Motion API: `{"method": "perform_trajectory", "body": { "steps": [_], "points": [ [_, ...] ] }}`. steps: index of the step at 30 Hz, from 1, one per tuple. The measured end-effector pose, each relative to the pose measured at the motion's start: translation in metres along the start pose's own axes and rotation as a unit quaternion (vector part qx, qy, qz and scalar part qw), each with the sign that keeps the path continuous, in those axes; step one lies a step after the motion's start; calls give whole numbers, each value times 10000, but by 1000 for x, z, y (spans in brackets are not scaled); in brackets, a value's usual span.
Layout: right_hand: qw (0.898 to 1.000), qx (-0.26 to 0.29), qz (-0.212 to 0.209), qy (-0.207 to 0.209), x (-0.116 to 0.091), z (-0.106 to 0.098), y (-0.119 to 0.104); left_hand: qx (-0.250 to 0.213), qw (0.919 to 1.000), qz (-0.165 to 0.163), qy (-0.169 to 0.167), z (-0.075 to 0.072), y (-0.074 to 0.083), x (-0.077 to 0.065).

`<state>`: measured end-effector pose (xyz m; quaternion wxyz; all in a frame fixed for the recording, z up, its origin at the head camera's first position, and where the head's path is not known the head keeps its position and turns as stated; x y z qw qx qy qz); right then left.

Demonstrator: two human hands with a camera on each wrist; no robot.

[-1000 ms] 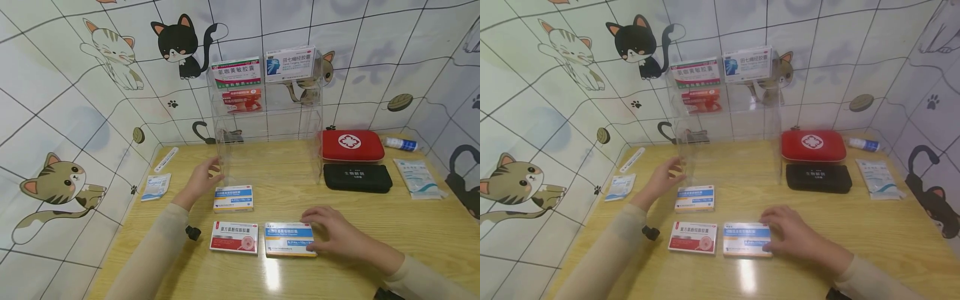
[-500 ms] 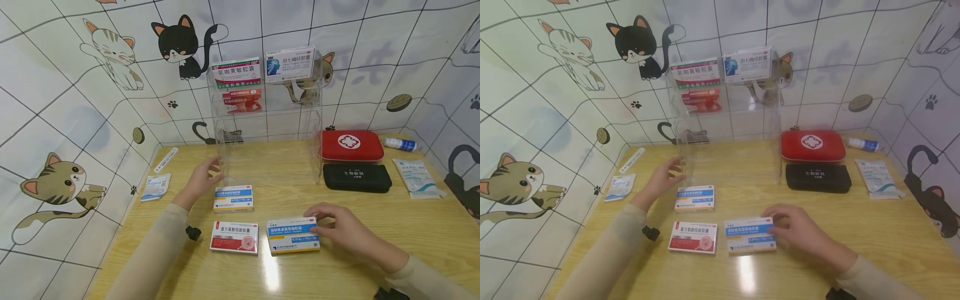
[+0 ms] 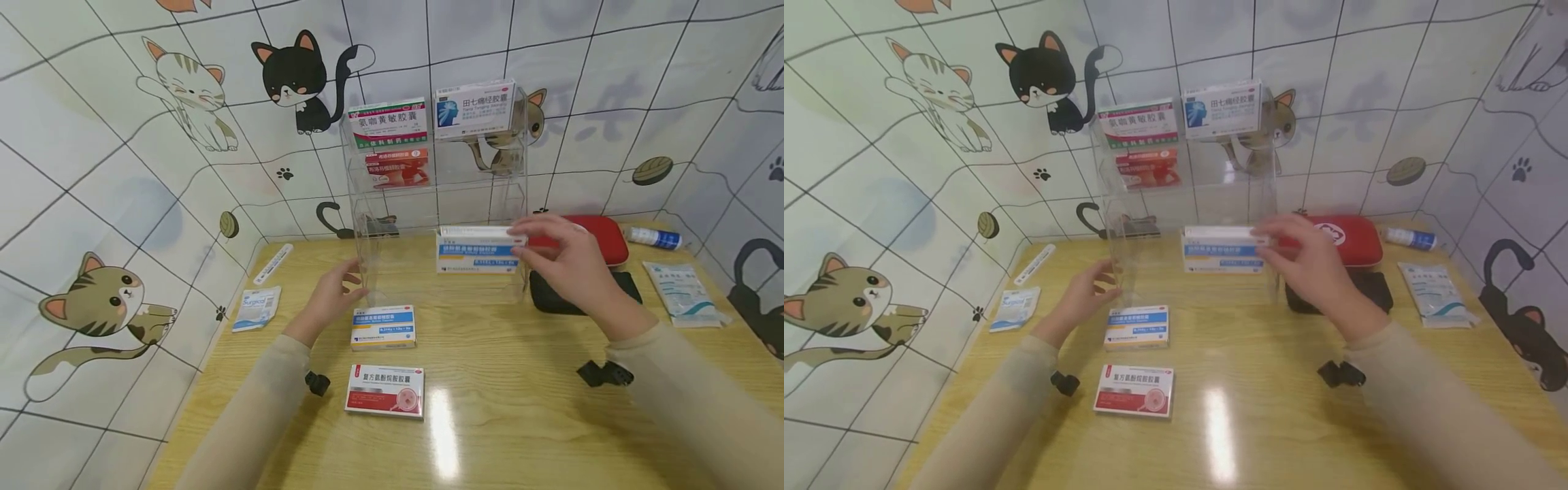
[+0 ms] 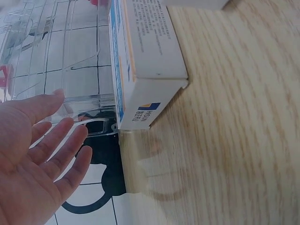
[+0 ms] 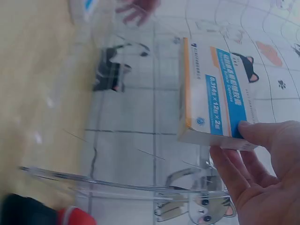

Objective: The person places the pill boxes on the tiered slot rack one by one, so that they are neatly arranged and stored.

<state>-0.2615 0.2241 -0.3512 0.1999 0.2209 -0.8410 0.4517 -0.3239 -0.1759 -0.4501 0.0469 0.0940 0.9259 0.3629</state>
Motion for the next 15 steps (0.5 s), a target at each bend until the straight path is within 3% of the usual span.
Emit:
{"method": "perform_trajectory", "body": {
  "steps": [11, 15],
  "points": [
    [9929, -80, 350, 1134, 90, -27, -6, -49, 10000, 26, -14, 3, 0, 1],
    [9902, -83, 234, 1378, 121, -36, -13, 0, 10000, -54, 15, 2, -1, 1]
  ]
}}
Point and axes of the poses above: each hand's wrist, its own x-axis towards the middle knuckle, its own z-axis out of the palm, y = z × x, the point moved 5 cm from there along x, towards the middle knuckle, and after that the axes turned 6 degrees about -z, right-handed, at the moved point
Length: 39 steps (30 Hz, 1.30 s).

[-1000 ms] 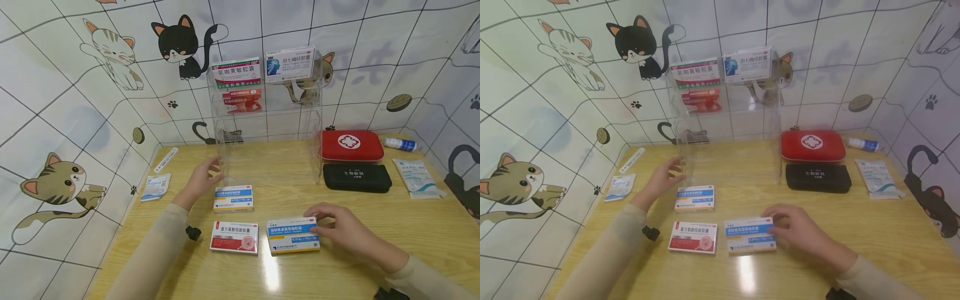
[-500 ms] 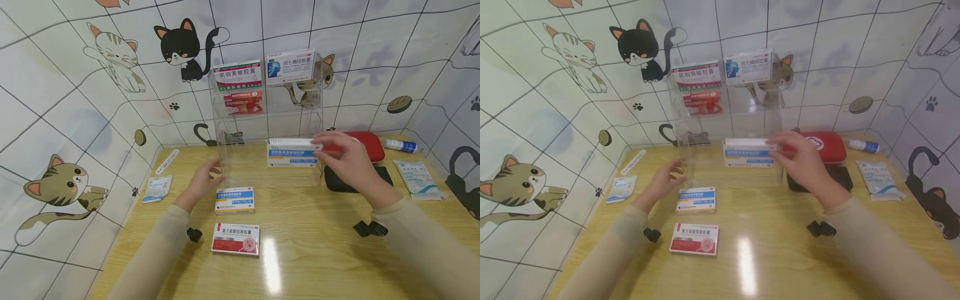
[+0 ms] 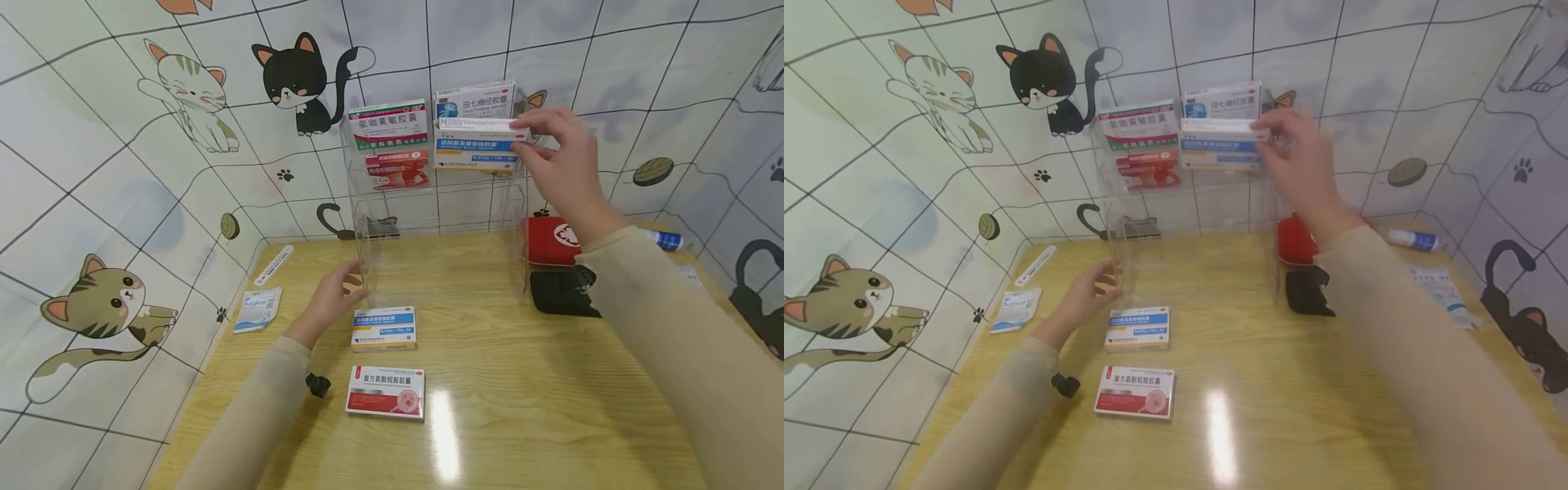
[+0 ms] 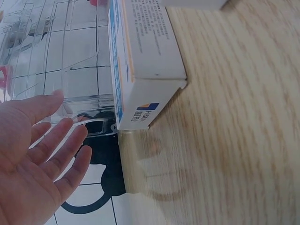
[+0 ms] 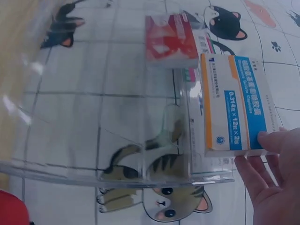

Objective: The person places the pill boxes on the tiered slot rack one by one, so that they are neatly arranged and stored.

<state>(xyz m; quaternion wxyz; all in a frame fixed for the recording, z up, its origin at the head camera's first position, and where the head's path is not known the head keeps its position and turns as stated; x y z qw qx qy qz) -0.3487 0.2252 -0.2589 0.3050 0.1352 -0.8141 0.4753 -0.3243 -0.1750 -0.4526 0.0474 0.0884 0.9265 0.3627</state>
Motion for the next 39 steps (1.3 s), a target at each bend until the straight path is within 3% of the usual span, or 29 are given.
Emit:
{"method": "perform_trajectory", "body": {
  "steps": [6, 10, 15, 21, 27, 35, 39],
  "points": [
    [9980, -449, -391, -197, 28, 1, -5, 6, 9999, 97, 38, 1, 0, 1],
    [9956, -535, -578, -511, 33, 5, 0, -22, 9999, 149, -2, 2, -1, 1],
    [9946, -452, -700, -618, 36, 9, 8, 2, 10000, 66, 1, 2, -4, 1],
    [9897, -1007, -652, -786, 36, 14, 20, -35, 9999, 117, 1, -1, -1, 1],
    [9767, -1577, -974, -1084, 32, 23, 21, -86, 9999, 25, -54, -1, -3, 4],
    [9667, -1976, -629, -1498, 25, 28, 19, -120, 9999, 78, -67, 0, -6, 4],
    [9710, -1887, -641, -1318, 15, 30, 14, -113, 9999, 92, -62, 0, -7, 4]
  ]
}}
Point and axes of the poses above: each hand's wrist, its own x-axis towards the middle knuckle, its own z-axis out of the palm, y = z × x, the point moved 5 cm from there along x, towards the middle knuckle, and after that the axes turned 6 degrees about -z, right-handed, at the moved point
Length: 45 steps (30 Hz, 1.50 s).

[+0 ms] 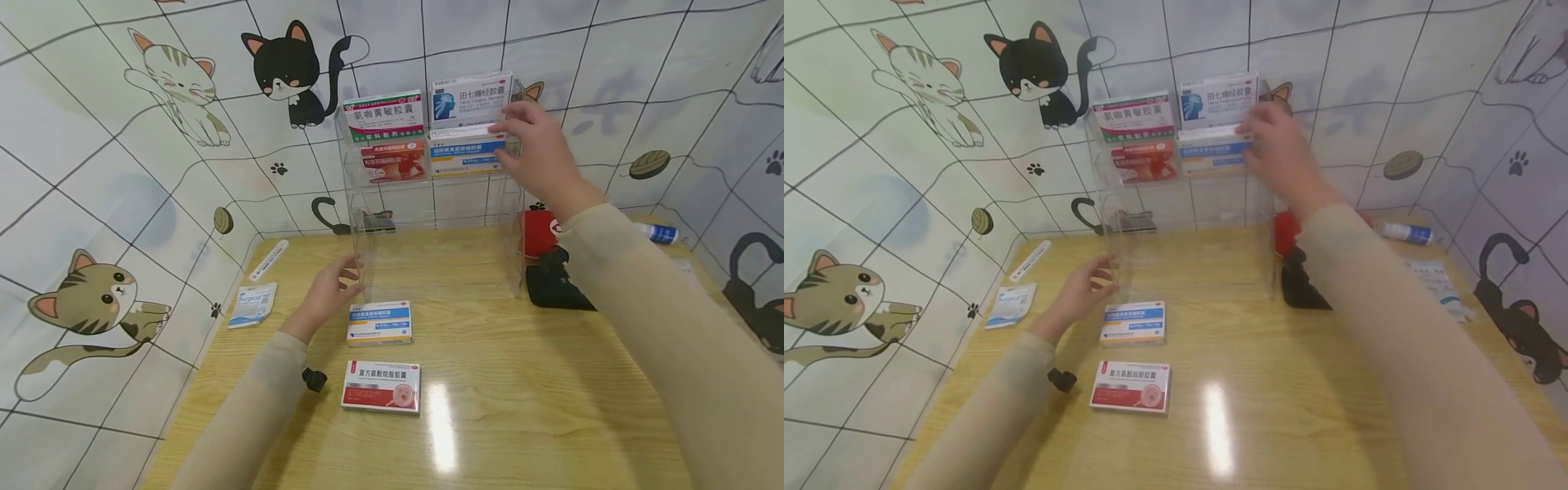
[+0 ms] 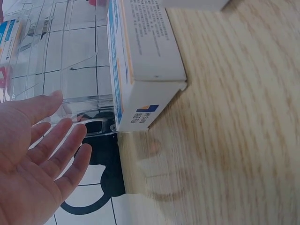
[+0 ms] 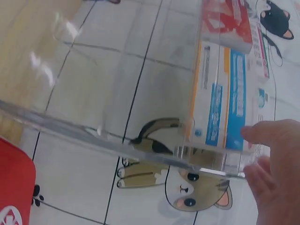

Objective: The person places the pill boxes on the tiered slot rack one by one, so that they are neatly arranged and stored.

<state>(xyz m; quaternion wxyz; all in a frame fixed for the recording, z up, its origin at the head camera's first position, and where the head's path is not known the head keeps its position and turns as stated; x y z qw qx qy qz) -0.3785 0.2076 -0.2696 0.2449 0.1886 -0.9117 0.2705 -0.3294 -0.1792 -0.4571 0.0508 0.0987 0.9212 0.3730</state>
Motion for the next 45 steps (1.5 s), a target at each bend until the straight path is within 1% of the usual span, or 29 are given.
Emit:
{"method": "perform_trajectory", "body": {
  "steps": [3, 5, 7, 8, 12, 13, 15, 18, 19, 21, 25, 27, 29, 33, 39, 45],
  "points": [
    [9987, 228, -59, 449, -14, 5, -7, 46, 10000, 17, -8, 0, 1, 0],
    [9963, 466, -189, 703, -27, 13, -14, 55, 10000, 36, -24, 0, 2, -1],
    [9932, 752, -374, 804, -43, 24, -25, 42, 10000, 44, -29, 0, 4, -1],
    [9917, 892, -484, 790, -51, 31, -31, 37, 10000, 41, -28, -1, 4, -1],
    [9872, 1297, -847, 383, -86, 64, -57, 40, 10000, 0, -18, -2, 6, -1],
    [9864, 1354, -904, 214, -94, 74, -62, 44, 10000, -12, -18, -2, 6, -1],
    [9851, 1455, -892, -227, -109, 94, -71, 63, 10000, -20, -26, -2, 6, -1],
    [9801, 1610, -724, -913, -127, 122, -80, 68, 10000, -16, -9, -3, 6, 0],
    [9765, 1711, -621, -1154, -131, 130, -83, 72, 10000, -13, -4, -3, 7, 0],
    [9686, 1922, -470, -1507, -138, 145, -87, 79, 10000, -17, 3, -3, 7, 0],
    [9499, 2379, -126, -2024, -151, 171, -88, 110, 9999, -51, -5, -3, 9, 0],
    [9440, 2419, -57, -2242, -157, 183, -87, 129, 9999, -71, -18, -3, 9, -1],
    [9413, 2305, -37, -2465, -161, 192, -87, 125, 9999, -92, -25, -3, 9, -2],
    [9405, 2087, -135, -2678, -165, 201, -90, 108, 9999, -86, 17, -4, 8, -2],
    [9433, 2025, -95, -2629, -167, 205, -91, 106, 9999, -79, -19, -2, 7, -1],
    [9458, 1734, -260, -2734, -171, 213, -90, 91, 9999, -138, -29, -3, 6, -2]
  ]
}}
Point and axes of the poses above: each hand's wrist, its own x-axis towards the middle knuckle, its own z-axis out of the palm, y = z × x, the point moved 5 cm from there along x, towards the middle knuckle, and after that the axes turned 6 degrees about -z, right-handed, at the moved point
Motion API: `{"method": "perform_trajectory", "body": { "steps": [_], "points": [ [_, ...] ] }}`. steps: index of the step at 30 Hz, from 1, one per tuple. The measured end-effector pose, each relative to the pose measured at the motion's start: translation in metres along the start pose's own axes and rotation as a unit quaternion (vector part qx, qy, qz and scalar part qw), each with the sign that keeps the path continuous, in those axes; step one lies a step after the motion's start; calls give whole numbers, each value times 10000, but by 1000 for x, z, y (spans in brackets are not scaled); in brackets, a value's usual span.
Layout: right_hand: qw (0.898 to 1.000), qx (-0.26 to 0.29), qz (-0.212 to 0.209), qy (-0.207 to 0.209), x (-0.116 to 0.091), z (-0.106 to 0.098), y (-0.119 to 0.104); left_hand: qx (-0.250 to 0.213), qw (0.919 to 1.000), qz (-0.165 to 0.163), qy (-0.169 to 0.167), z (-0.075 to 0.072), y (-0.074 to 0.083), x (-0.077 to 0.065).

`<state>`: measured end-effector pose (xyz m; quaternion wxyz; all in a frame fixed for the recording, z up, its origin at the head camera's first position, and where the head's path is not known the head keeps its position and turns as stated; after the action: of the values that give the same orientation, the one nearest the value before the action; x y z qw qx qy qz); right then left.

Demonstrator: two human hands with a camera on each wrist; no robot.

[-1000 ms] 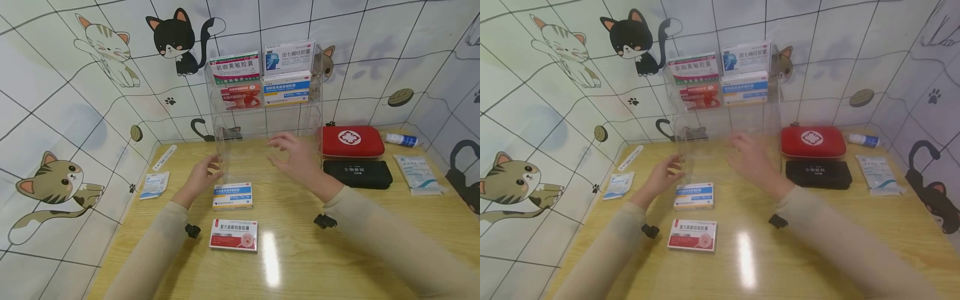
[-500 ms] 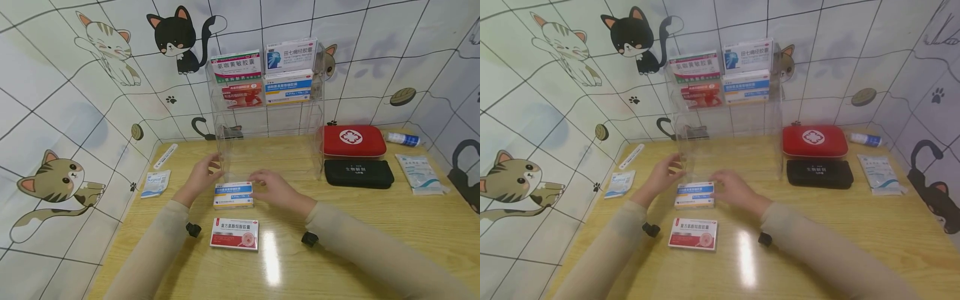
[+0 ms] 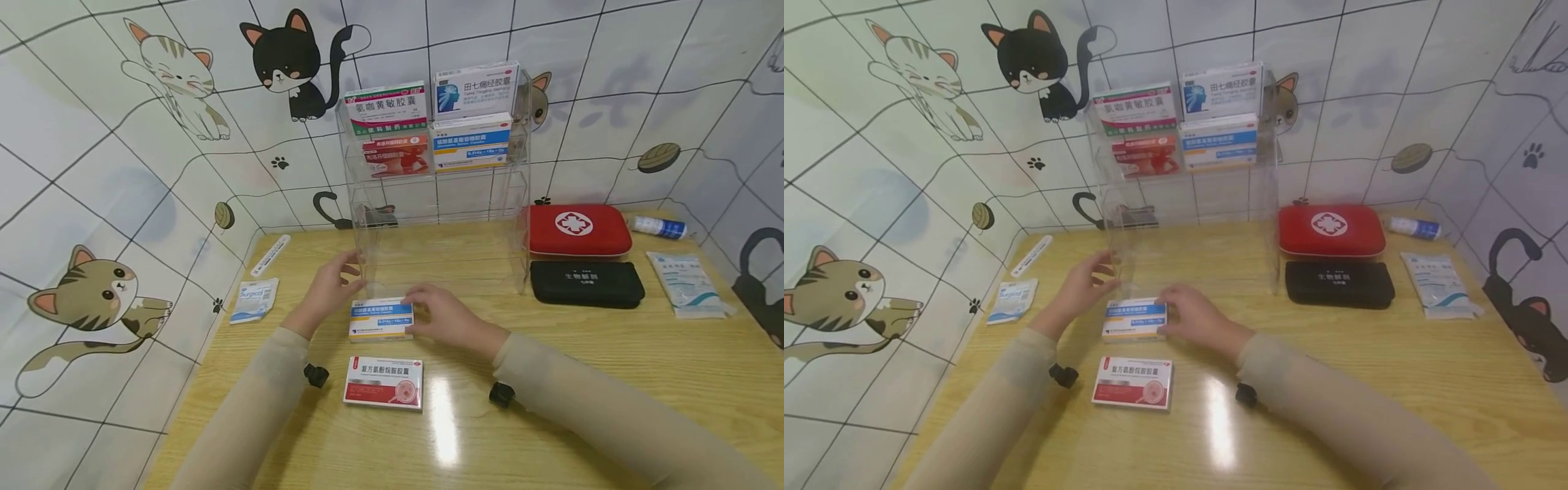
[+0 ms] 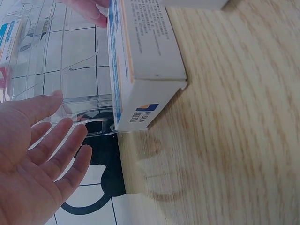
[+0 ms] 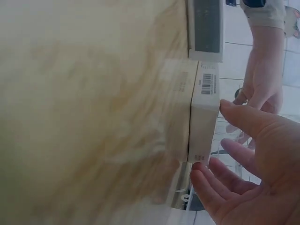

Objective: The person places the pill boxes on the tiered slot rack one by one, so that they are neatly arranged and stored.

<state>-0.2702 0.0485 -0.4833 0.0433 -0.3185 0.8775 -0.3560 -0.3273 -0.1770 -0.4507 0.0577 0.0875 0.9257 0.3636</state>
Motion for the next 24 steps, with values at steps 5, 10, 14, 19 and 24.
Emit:
{"method": "perform_trajectory", "body": {
  "steps": [5, 10, 14, 19, 24],
  "points": [
    [9998, 149, 125, -4, 0, 0, -1, 34, 10000, 41, -22, 0, -1, 1],
    [9989, 374, 281, -90, -1, 2, 0, -1, 10000, -12, 4, 1, -3, 2],
    [9979, 579, 264, 107, -4, 1, -2, 0, 10000, -27, -2, 1, -4, 3],
    [9885, 1338, 217, 665, -12, -12, -7, 4, 10000, 28, -9, 1, -4, 3],
    [9821, 1526, -22, 1106, -20, -41, -8, 74, 10000, 34, 31, 0, -3, 3]
  ]
}}
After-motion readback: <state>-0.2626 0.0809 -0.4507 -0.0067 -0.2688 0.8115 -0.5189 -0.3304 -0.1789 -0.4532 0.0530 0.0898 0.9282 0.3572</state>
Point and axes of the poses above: each hand's wrist, its own x-axis towards the middle knuckle, its own z-axis out of the palm, y = z × x, the point moved 5 cm from there along x, towards the middle knuckle, and after that the axes turned 6 degrees about -z, right-handed, at the moved point
